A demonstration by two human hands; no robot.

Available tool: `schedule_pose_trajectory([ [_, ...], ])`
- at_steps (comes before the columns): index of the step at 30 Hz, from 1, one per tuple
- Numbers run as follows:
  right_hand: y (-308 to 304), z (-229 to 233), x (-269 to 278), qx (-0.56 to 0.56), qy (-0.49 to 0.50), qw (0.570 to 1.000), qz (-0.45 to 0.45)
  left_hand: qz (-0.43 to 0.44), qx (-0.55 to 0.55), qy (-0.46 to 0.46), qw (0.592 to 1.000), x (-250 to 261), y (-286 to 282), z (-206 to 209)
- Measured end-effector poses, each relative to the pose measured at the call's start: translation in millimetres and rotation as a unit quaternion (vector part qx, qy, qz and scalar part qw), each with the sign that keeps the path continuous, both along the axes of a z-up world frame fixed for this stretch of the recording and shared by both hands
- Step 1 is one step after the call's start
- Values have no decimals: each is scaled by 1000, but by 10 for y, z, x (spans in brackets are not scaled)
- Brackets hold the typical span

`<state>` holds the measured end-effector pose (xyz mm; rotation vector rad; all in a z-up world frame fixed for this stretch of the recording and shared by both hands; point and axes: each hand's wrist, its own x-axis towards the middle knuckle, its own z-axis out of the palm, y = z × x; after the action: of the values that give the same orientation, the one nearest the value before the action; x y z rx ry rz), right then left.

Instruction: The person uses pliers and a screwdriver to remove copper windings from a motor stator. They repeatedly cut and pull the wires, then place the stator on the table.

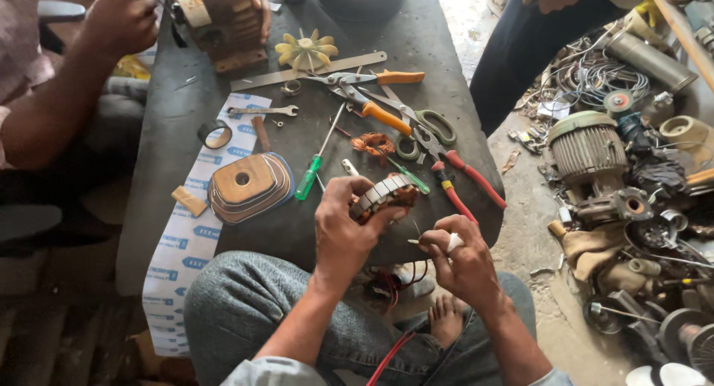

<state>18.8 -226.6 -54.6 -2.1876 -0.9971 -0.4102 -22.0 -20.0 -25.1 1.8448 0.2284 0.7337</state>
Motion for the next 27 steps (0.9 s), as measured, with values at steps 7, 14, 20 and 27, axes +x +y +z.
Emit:
schedule_pose_trajectory([
  [7,-13,432,29,-112,118,987,-10,-102,-108,123,981,222,309,-32],
  [14,378,559,262,176,89,980,7,-199,-63,97,973,464,550,-126],
  [20,666,83,421,259,70,963,16,-194,-151,114,963,425,477,-90],
  [27,580,-416,555,358,151,921,0,-122,-88,173,974,322,354,-3],
])
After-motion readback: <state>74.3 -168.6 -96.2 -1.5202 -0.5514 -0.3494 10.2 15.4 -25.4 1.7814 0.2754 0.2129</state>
